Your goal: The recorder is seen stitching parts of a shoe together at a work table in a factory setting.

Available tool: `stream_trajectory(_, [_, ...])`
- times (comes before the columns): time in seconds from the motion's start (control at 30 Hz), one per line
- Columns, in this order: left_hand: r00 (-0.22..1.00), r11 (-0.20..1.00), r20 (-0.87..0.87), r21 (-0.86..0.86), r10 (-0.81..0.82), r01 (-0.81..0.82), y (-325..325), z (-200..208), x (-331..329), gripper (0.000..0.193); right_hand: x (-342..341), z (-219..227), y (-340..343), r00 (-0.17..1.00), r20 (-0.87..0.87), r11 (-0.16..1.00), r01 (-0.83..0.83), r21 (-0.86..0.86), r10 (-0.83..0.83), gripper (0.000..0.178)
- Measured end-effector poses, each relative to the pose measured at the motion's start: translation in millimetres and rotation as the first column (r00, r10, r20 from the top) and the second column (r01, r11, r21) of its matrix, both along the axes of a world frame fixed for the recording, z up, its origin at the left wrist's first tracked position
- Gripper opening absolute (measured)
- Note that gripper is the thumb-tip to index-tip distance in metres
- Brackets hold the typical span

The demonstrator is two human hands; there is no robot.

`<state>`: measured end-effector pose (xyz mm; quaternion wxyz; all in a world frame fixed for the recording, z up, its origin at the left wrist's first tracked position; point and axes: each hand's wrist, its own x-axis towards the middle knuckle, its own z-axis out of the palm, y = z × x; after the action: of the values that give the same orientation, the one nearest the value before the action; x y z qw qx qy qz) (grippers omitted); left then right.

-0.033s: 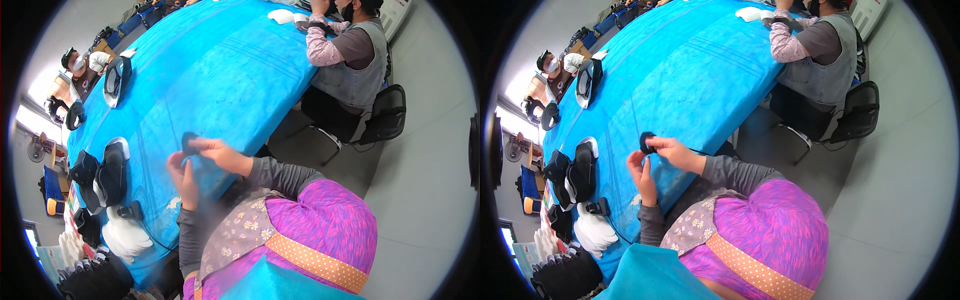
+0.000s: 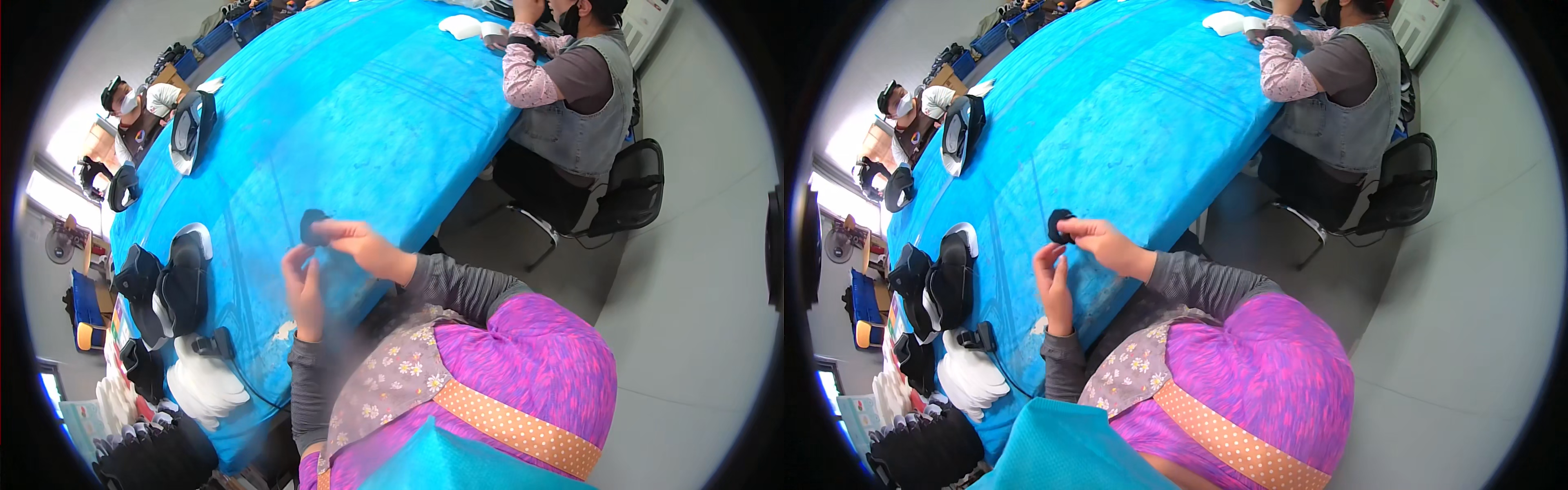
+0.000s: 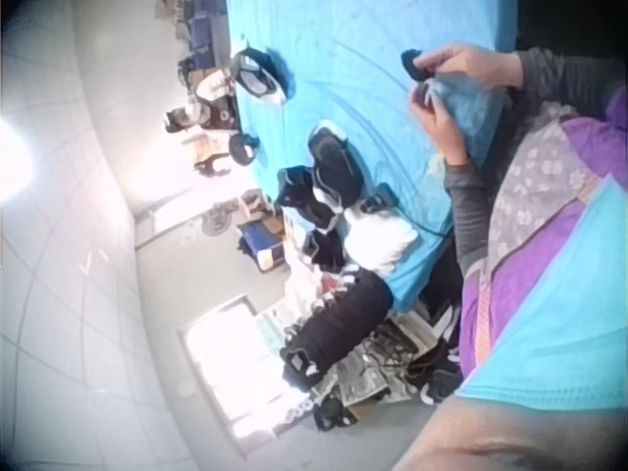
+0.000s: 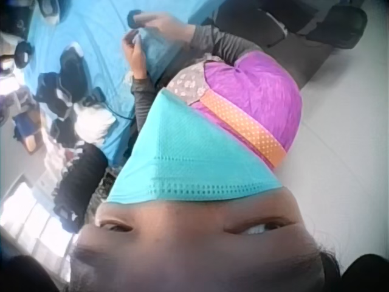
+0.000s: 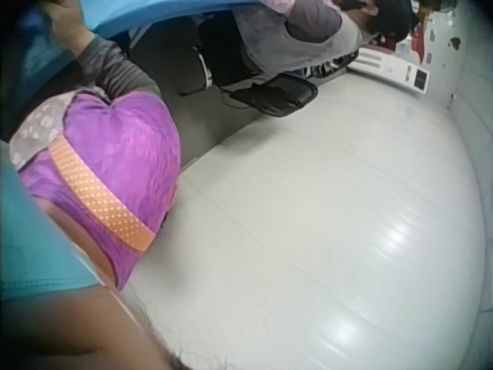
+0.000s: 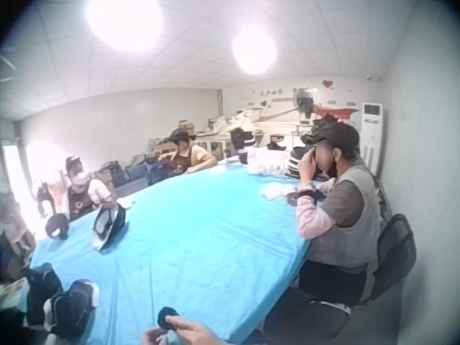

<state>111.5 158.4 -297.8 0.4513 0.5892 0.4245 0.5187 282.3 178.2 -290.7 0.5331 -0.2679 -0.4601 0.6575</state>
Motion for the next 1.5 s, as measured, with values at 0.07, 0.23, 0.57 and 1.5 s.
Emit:
stream_trajectory(0.07, [0.991, 0.985, -0.060, -0.130, -0.121, 0.113, 1.2, 4.1, 3.2, 0.032, 9.6, 15.3, 1.9, 0.998, -0.063, 0.992, 0.016, -0.122, -0.024, 0.046])
stream_trajectory(0.23, [0.989, 0.992, -0.147, 0.122, -0.024, 0.043, 14.5, 17.8, 22.5, 0.037, 20.0, 0.4, 9.3, 0.965, -0.253, 0.985, -0.109, -0.134, 0.072, 0.048])
stream_trajectory(0.57, [0.990, 0.992, -0.069, -0.023, -0.125, 0.124, 17.8, 15.9, 19.7, 0.020, 14.7, 2.7, -3.3, 0.997, -0.002, 0.989, 0.080, -0.127, -0.081, 0.036])
stream_trajectory(1.5, [0.973, 0.958, 0.075, -0.174, -0.219, 0.229, -25.8, 52.7, 20.7, 0.027, -6.7, 20.6, 17.7, 0.916, -0.011, 0.911, -0.397, 0.114, 0.401, 0.071])
